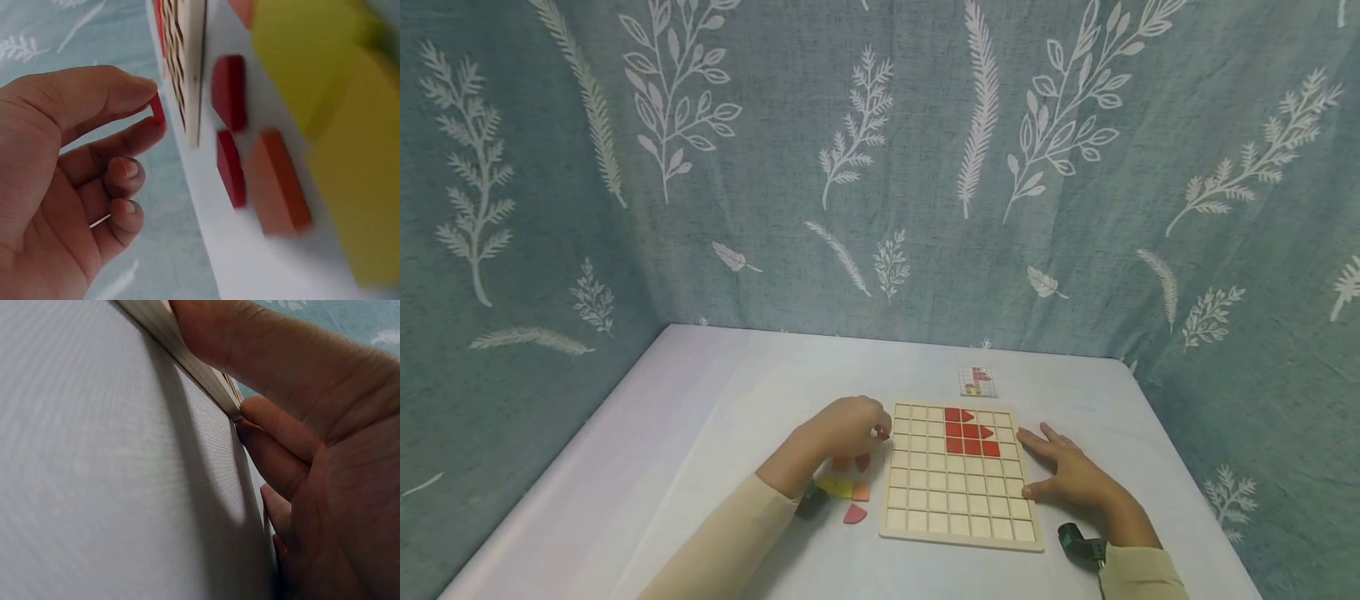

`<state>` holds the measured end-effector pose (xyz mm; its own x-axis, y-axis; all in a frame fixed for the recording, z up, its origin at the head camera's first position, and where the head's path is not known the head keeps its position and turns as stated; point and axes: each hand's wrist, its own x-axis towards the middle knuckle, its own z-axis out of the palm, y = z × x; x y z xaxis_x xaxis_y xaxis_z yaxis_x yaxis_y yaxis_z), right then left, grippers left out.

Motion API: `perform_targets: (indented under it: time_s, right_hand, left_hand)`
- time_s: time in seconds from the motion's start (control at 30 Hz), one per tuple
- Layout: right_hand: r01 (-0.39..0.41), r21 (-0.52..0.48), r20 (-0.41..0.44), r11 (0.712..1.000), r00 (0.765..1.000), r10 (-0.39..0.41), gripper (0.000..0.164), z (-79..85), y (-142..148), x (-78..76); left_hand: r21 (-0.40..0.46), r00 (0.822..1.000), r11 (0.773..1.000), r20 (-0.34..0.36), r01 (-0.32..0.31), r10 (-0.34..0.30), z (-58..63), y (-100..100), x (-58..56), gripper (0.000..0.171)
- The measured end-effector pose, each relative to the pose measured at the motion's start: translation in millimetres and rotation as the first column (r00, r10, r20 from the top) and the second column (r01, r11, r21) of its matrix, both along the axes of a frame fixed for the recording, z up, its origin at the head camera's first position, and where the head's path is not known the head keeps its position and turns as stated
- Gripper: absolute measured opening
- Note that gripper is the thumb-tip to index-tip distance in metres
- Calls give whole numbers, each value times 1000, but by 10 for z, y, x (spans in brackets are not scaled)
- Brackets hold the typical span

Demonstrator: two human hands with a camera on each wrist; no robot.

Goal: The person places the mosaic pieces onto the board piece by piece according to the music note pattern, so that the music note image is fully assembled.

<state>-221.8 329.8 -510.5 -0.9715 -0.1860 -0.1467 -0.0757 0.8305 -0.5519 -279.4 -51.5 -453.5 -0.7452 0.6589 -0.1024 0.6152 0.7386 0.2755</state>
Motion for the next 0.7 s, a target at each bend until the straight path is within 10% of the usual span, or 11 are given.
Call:
perform_targets:
  time_s: [0.4, 0.7]
  right_hand:
    - [-2, 2, 3, 1000, 1000, 2, 109, -23, 12, -10]
    - [4, -2, 8, 1000, 1000, -4, 110, -4, 23, -6]
  left_hand:
    - [-10, 981, 986, -96, 166, -166, -41, 481, -93, 9]
    - [26, 978, 983, -108, 182, -178, -61, 797, -86, 13]
